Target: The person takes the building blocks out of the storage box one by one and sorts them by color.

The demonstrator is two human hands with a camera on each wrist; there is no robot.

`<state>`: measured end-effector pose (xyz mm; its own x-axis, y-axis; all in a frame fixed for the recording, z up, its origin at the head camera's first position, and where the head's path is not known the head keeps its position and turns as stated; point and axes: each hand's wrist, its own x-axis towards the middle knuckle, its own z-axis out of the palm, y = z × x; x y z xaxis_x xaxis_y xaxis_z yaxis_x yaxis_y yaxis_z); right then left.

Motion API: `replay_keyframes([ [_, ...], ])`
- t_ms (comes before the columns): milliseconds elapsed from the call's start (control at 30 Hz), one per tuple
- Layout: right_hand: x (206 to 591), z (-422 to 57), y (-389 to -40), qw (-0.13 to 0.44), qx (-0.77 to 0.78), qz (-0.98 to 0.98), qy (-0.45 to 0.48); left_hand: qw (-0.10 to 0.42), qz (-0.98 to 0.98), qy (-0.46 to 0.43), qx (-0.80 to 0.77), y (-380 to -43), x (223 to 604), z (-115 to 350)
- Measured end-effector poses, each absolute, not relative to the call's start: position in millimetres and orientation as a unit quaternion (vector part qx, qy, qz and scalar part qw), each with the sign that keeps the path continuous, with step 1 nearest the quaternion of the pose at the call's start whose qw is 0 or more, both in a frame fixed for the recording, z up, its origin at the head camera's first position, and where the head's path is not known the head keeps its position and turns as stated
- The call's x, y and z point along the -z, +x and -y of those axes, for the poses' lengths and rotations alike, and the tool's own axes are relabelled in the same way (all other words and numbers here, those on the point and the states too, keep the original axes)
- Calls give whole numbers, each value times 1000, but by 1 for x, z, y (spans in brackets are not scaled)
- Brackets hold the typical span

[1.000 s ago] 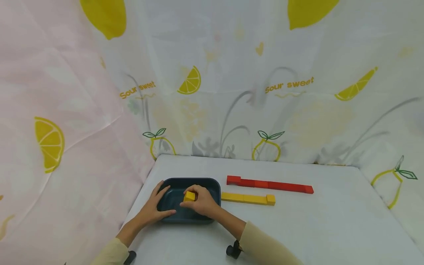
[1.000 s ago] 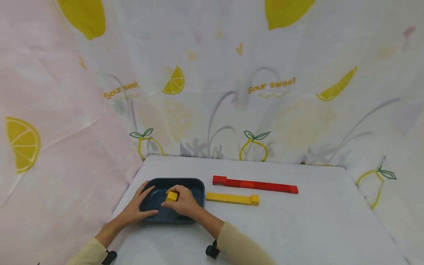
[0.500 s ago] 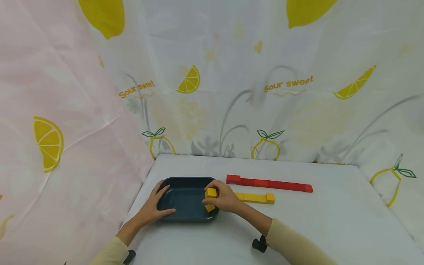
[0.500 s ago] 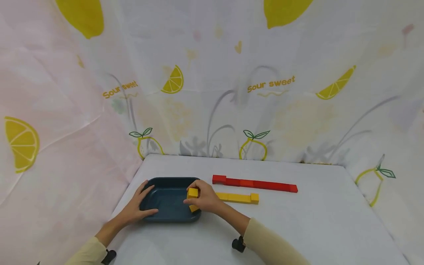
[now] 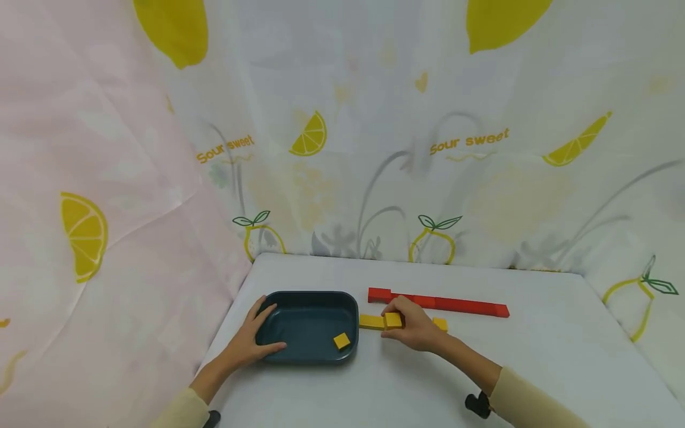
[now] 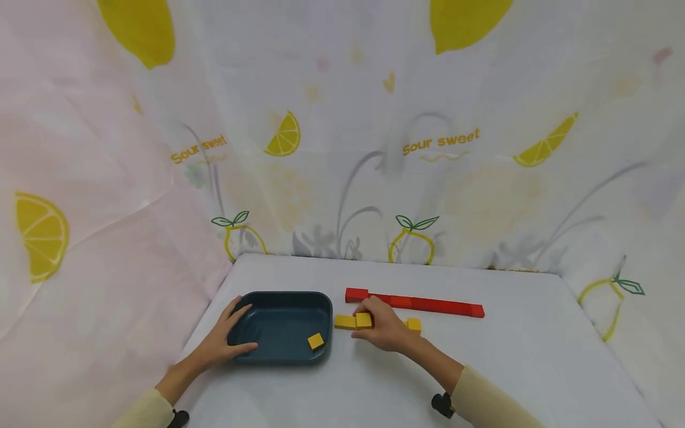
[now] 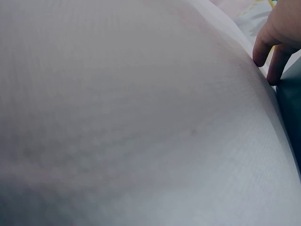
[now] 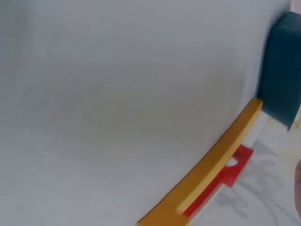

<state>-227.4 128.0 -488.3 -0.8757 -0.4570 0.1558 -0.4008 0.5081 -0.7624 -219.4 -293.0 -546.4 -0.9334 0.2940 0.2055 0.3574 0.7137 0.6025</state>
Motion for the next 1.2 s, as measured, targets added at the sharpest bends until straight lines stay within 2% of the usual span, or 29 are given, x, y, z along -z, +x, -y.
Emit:
replay_keyframes([
  [333, 490, -187, -233, -12, 411, -882, -231, 35, 925, -168, 338, -220, 541, 291],
  [733, 508, -231, -234, -2, 385, -909, -161, 43, 926, -170, 334, -218, 544, 290],
  [1200, 526, -260, -232, -15, 385, -911, -144, 44, 928, -168, 328, -219, 548, 292],
])
